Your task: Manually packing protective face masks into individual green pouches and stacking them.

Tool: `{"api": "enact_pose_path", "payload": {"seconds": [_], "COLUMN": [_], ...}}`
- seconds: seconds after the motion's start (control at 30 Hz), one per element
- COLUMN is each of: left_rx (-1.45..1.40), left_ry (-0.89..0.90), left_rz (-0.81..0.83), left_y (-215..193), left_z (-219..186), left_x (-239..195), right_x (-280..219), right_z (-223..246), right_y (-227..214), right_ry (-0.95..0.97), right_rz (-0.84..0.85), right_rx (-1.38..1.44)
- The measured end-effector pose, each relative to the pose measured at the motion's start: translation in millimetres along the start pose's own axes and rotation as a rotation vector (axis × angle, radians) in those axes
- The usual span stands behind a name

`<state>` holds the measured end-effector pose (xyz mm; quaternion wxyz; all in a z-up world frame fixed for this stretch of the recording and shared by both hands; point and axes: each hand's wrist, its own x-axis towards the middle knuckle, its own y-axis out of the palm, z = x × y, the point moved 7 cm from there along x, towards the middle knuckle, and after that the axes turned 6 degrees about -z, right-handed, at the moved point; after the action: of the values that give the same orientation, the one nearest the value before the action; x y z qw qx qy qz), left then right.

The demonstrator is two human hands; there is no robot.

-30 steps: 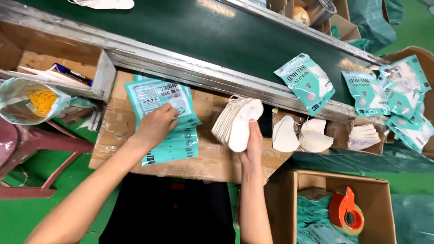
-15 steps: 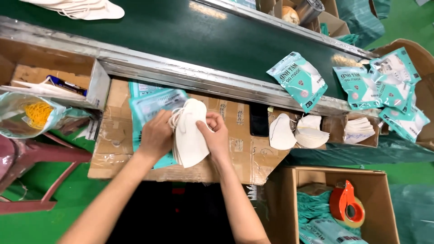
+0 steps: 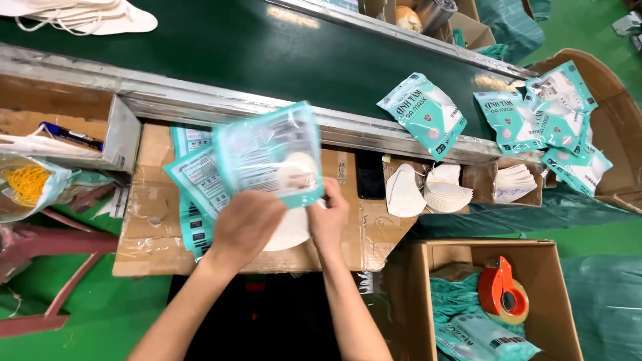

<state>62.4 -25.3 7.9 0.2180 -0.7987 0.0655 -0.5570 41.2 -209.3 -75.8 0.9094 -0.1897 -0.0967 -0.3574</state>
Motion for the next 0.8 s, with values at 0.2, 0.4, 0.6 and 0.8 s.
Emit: {"api": "enact_pose_path", "payload": {"seconds": [0.2, 0.4, 0.6, 0.8], "left_rx": [-0.4, -0.619, -0.754, -0.908], "left_ry": [-1.017, -1.122, -1.141, -1.254], "left_rz": [-0.251, -0.297, -0.275, 0.261], "left_y": [27.9, 42.7, 58.3, 101.7], "left_z": [51.6, 42.2, 44.1, 12.0], "left_x": [-69.7, -71.2, -83.7, -117.1], "right_x": [-0.3, -22.9, -58.8, -37.5], "right_z": [3.4, -7.6, -54.5, -19.8], "right_y": [-8.6, -4.9, 18.5, -11.8], "right_ry": [0.122, 0.474, 0.667, 0.746], "right_rz": [-0.018, -0.038, 0.288, -0.014], "right_rx": [0.281, 0.552, 0.92, 1.071]}}
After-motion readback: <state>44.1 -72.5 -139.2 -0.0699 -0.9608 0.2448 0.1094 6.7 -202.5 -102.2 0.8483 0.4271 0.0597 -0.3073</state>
